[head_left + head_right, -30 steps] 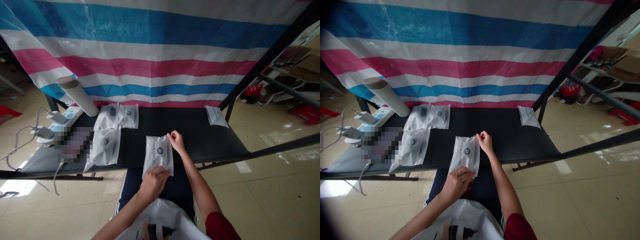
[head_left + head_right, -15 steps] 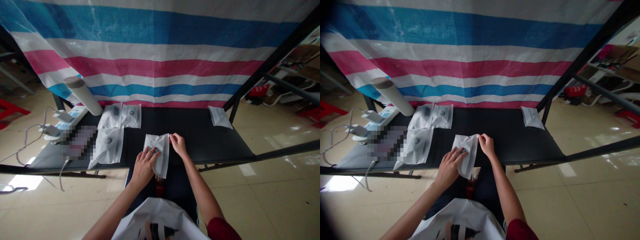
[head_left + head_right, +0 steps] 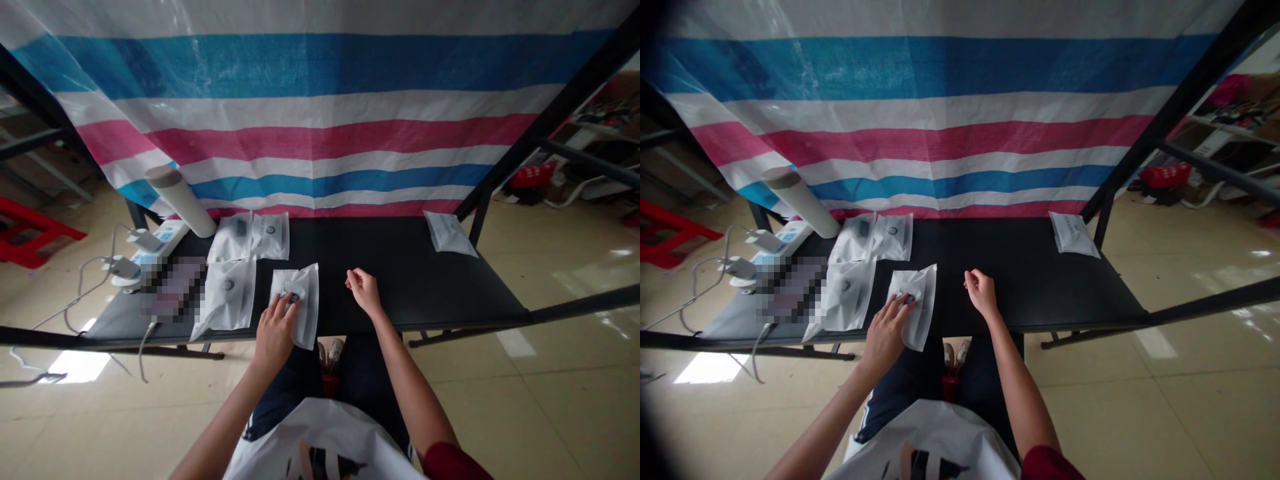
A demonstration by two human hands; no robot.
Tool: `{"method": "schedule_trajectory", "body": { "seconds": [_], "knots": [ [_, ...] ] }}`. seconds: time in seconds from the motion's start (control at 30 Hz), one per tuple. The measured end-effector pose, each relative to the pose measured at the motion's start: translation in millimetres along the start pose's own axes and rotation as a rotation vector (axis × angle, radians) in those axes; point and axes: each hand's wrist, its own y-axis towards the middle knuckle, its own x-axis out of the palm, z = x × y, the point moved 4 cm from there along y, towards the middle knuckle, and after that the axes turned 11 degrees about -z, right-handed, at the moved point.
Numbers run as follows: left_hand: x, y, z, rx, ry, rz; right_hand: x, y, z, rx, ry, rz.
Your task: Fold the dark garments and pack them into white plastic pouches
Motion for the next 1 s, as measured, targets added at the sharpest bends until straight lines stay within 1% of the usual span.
{"method": "schedule_trajectory", "body": {
  "seconds": [0.07,0.1,0.13,0.2,0.23,0.27,0.37,0.43,0.47,0.53,0.6,0.63,0.7,0.77,0.87,0.93,0.97,1.0],
  "knots": [
    [-4.7,3.4,-0.5,0.004,-0.015,-0.006,0.1,-0.2,0.0,-0.006,0.0,0.004],
    [-9.8,5.3,-1.1,0.014,-0.038,-0.018,0.1,-0.2,-0.1,-0.01,-0.002,0.006],
    [-17.0,7.2,-2.0,0.028,-0.07,-0.031,0.0,-0.1,-0.2,-0.014,-0.006,0.009],
    [-38.1,10.8,-5.2,0.058,-0.141,-0.028,0.0,0.2,-0.3,-0.02,-0.011,0.011],
    [-51.7,13.1,-8.1,0.066,-0.163,0.005,0.0,0.3,-0.4,-0.022,-0.014,0.009],
    [-66.8,16.2,-12.1,0.07,-0.167,0.062,0.0,0.3,-0.4,-0.024,-0.014,0.007],
    [-109.4,35.6,-34.0,0.037,-0.093,0.287,0.2,-0.3,-1.0,-0.032,-0.003,-0.006],
    [-126.0,59.7,-59.3,-0.025,-0.04,0.379,-0.2,-1.0,-1.6,-0.039,0.005,-0.009],
    [-129.3,74.6,-73.7,-0.037,-0.019,0.391,-0.4,-1.2,-1.9,-0.043,0.007,-0.009],
    [-127.4,105.7,-103.8,-0.048,0.006,0.382,-0.9,-1.3,-2.1,-0.049,0.006,-0.004],
    [-116.4,132.9,-131.1,-0.074,0.022,0.331,-0.7,-0.4,-1.4,-0.047,0.012,-0.002],
    [-109.0,143.3,-141.3,-0.081,0.034,0.305,-0.2,0.3,-0.8,-0.044,0.019,0.002],
    [-91.9,156.6,-154.3,-0.094,0.076,0.239,1.6,1.6,0.4,-0.042,0.034,0.01],
    [-74.0,161.1,-159.5,-0.112,0.138,0.141,3.6,1.4,1.3,-0.044,0.046,0.013],
    [-54.4,156.0,-161.5,-0.14,0.219,-0.009,0.0,-3.5,1.9,-0.049,0.033,-0.028],
    [-52.0,147.1,-162.0,-0.153,0.237,-0.054,-15.7,-8.6,2.2,-0.06,-0.052,-0.044],
    [-54.5,141.1,-161.4,-0.148,0.236,-0.051,-29.8,-10.8,2.7,-0.07,-0.125,-0.025],
    [-59.0,133.9,-159.7,-0.135,0.23,-0.03,-48.3,-12.4,3.9,-0.079,-0.213,0.017]
  ]
}}
